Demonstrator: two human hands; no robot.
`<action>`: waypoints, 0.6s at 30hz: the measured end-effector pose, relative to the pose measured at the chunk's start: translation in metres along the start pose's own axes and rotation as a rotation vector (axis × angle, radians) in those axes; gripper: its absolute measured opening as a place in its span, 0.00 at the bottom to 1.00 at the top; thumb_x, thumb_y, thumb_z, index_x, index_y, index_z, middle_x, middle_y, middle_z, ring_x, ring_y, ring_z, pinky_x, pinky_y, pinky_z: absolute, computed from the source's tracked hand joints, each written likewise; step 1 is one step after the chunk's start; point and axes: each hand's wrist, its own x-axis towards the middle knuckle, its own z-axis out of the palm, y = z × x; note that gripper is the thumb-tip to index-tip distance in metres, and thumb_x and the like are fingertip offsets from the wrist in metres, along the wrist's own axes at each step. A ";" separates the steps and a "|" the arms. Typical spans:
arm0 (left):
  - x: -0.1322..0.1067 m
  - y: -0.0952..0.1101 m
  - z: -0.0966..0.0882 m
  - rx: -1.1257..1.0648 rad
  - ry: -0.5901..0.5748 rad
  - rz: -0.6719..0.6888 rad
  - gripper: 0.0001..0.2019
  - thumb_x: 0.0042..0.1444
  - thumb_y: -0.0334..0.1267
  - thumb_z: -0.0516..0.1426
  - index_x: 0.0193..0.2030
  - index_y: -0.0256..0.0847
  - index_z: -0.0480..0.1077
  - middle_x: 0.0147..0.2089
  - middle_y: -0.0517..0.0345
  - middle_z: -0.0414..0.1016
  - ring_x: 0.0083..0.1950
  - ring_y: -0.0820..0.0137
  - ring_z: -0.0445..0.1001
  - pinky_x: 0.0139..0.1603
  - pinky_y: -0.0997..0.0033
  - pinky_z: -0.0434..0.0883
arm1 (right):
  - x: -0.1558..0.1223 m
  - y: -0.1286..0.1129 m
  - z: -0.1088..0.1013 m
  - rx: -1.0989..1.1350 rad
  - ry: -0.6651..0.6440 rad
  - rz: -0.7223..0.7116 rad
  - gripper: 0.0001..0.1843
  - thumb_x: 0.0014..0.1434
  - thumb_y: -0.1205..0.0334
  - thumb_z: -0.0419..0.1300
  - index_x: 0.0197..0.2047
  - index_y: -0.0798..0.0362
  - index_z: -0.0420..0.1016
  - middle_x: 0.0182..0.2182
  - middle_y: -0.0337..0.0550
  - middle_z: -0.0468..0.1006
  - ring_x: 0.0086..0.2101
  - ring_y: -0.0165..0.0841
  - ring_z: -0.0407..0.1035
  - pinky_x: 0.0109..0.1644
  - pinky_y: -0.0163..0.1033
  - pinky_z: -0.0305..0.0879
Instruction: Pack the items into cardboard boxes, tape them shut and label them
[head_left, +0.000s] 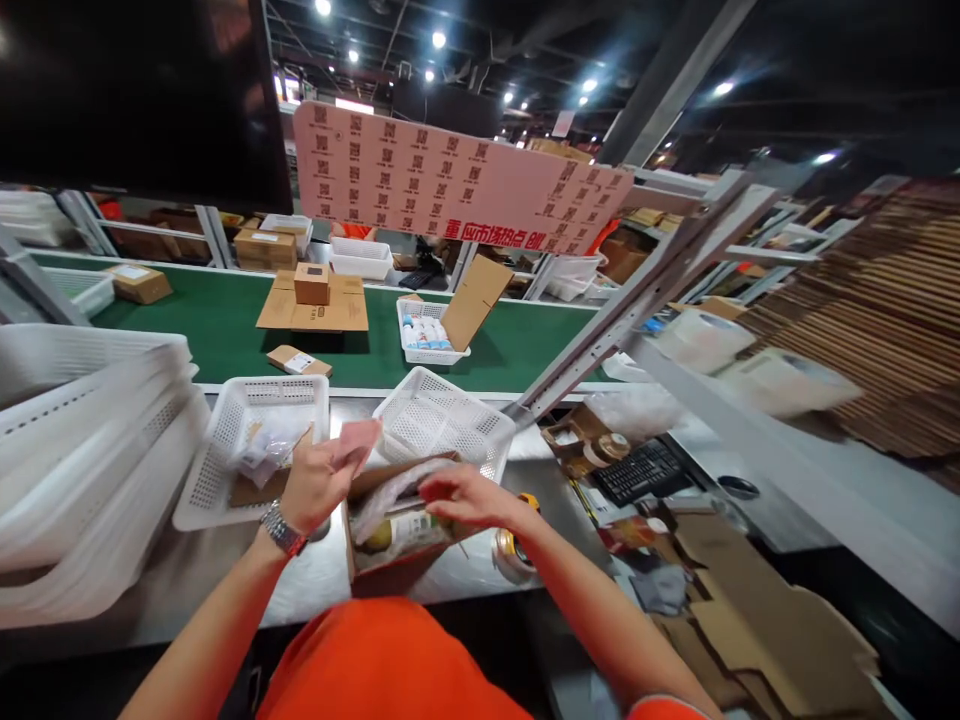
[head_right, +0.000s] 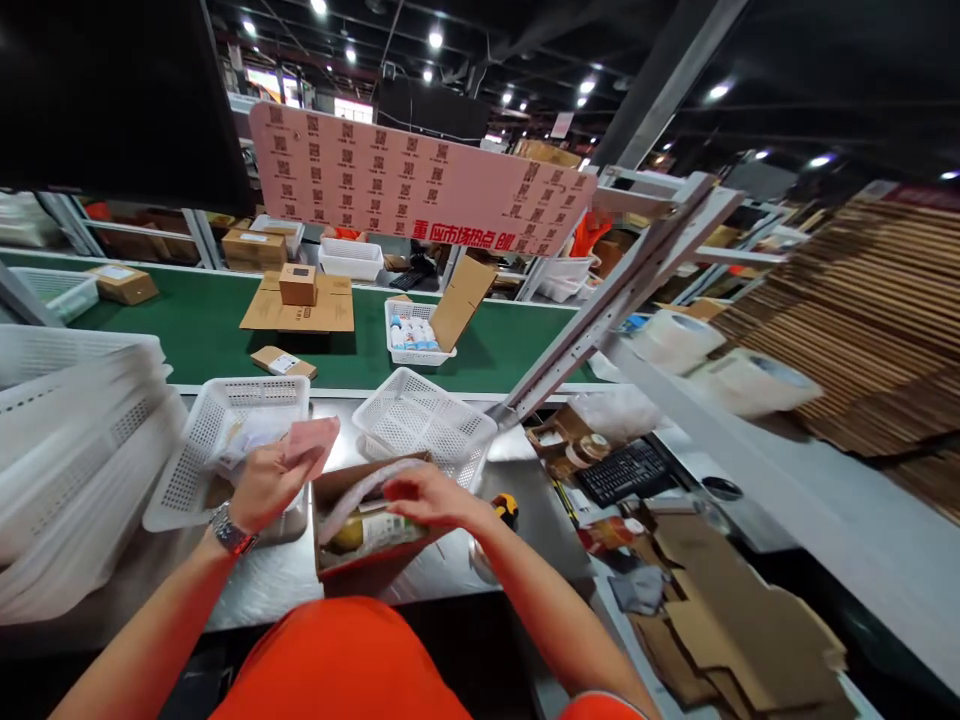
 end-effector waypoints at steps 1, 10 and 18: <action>0.004 0.006 0.008 -0.055 -0.019 0.034 0.21 0.72 0.50 0.56 0.53 0.45 0.89 0.52 0.50 0.93 0.51 0.56 0.88 0.62 0.52 0.83 | 0.001 -0.009 -0.007 0.063 0.115 -0.002 0.19 0.64 0.49 0.74 0.56 0.44 0.89 0.50 0.43 0.91 0.47 0.41 0.85 0.53 0.45 0.82; 0.051 0.032 0.097 -0.279 -0.209 0.108 0.26 0.77 0.51 0.52 0.72 0.43 0.77 0.76 0.45 0.79 0.77 0.54 0.76 0.82 0.44 0.71 | 0.028 0.012 -0.025 0.464 0.521 0.045 0.24 0.60 0.36 0.76 0.45 0.47 0.84 0.39 0.41 0.88 0.40 0.39 0.82 0.51 0.46 0.81; -0.004 -0.030 0.115 0.299 -0.472 0.060 0.26 0.72 0.43 0.56 0.73 0.42 0.75 0.65 0.37 0.84 0.66 0.47 0.84 0.70 0.46 0.81 | 0.035 0.146 -0.087 -0.025 0.755 0.587 0.21 0.59 0.38 0.67 0.35 0.49 0.79 0.25 0.43 0.80 0.34 0.43 0.78 0.43 0.46 0.77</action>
